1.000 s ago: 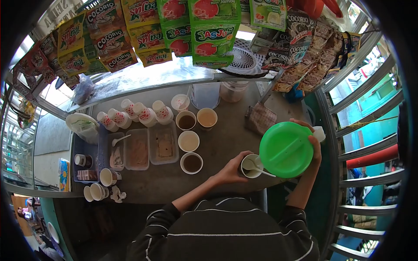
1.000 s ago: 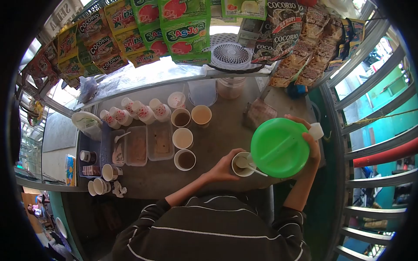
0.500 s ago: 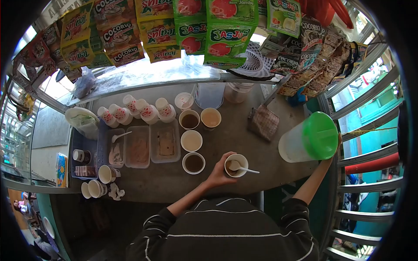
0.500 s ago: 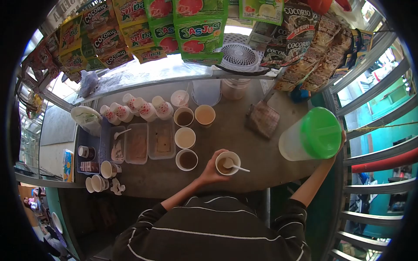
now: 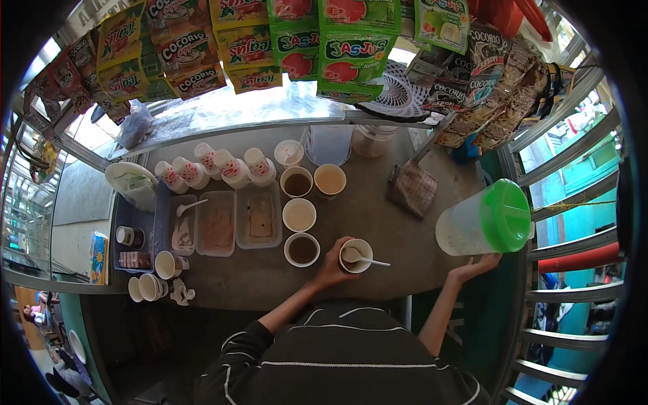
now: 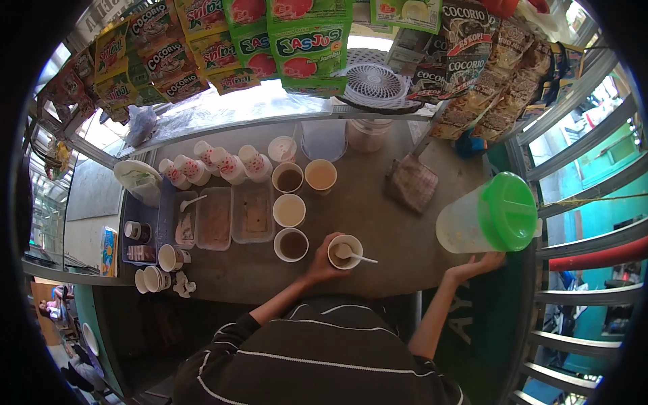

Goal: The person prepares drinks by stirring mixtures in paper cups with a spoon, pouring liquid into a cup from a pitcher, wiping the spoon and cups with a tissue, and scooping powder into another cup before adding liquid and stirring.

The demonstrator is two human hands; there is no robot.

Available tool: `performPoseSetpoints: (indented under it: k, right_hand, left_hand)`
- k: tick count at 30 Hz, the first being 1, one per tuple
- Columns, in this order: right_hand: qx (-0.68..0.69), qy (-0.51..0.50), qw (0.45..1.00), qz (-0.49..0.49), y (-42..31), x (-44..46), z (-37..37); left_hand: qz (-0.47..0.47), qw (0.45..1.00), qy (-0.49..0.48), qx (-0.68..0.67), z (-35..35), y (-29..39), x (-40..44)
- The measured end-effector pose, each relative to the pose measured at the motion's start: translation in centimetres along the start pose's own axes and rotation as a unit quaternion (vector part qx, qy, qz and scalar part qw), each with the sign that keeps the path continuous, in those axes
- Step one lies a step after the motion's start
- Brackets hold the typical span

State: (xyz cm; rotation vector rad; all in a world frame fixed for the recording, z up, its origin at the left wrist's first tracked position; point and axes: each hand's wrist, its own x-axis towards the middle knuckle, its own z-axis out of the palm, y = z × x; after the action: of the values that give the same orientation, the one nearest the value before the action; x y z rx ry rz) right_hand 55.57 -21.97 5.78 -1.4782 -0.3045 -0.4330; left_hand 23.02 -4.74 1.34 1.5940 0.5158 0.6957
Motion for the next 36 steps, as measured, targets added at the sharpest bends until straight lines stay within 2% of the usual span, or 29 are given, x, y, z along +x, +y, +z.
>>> performPoseSetpoints:
  k: [1,2,4,6,9,11,14,15,16,17,18,21,24,26,27,29,30,32,36]
  right_hand:
    - [-0.101,0.004,0.991,-0.09,-0.8,-1.6,0.5]
    - [-0.102,0.006,0.991,-0.087,-1.6,-2.6,1.1]
    - [-0.28,0.003,0.946,-0.164,-7.0,-3.3,4.4]
    - [-0.274,0.005,0.951,-0.142,-4.2,-1.7,3.4]
    - [-0.216,-0.036,0.961,-0.17,-2.4,-1.2,2.1]
    - [-0.333,-0.027,0.921,-0.198,-2.7,-1.5,1.2]
    - [-0.316,-0.064,0.93,-0.175,-4.6,-6.6,1.8]
    - [-0.26,-0.233,0.926,-0.148,-6.5,-8.4,2.6]
    - [-0.196,-0.393,0.891,-0.117,-9.3,-9.8,3.3]
    - [-0.165,-0.524,0.836,-0.021,-12.1,-10.7,4.0]
    - [-0.13,-0.638,0.755,0.076,-14.1,-11.7,4.7]
    - [-0.073,-0.636,0.763,0.091,-13.9,-15.2,5.7]
    - [-0.018,-0.646,0.762,0.036,-14.1,-15.8,6.4]
    - [-0.082,-0.625,0.763,-0.14,-14.3,-15.4,6.9]
    - [-0.081,-0.626,0.762,-0.14,-14.3,-15.2,7.1]
    - [-0.131,-0.608,0.756,-0.205,-14.4,-14.8,7.5]
    - [-0.131,-0.608,0.756,-0.205,-14.6,-14.7,7.5]
    - [-0.101,-0.673,0.709,-0.185,-15.0,-14.3,7.6]
    - [-0.114,-0.637,0.742,-0.176,-15.0,-14.6,8.0]
  left_hand:
    - [-0.002,1.0,-0.002,0.003,0.0,-0.3,-0.1]
    - [0.009,1.0,0.006,0.017,0.1,-0.6,-0.3]
    - [0.019,0.999,0.009,0.032,0.2,-0.5,-0.5]
    - [0.016,0.998,0.023,0.05,0.1,0.2,-0.5]
    - [0.015,0.997,0.026,0.064,0.2,-0.2,-0.7]
    - [0.038,0.997,0.03,0.061,0.4,-0.2,-0.6]
    - [0.073,0.994,0.046,0.07,0.3,-0.2,-0.4]
    - [0.082,0.992,0.053,0.082,0.2,-0.3,-0.4]
    - [0.082,0.992,0.054,0.082,0.3,-0.2,-0.4]
    - [0.069,0.992,0.068,0.08,0.3,-0.1,-0.5]
    - [0.055,0.992,0.082,0.078,0.3,0.0,-0.6]
    - [0.072,0.993,0.076,0.061,0.2,-0.7,-0.6]
    - [0.119,0.983,0.098,0.101,0.1,-1.1,-0.4]
    - [0.115,0.982,0.114,0.097,0.3,-0.6,-0.3]
    - [0.11,0.981,0.127,0.094,0.3,-0.4,-0.3]
    - [0.099,0.982,0.123,0.1,0.2,-0.6,-0.5]
    - [0.087,0.984,0.118,0.106,0.3,-0.6,-0.5]
    - [0.082,0.987,0.111,0.087,0.2,-0.7,-0.6]
    - [0.079,0.987,0.113,0.082,0.3,-0.8,-0.5]
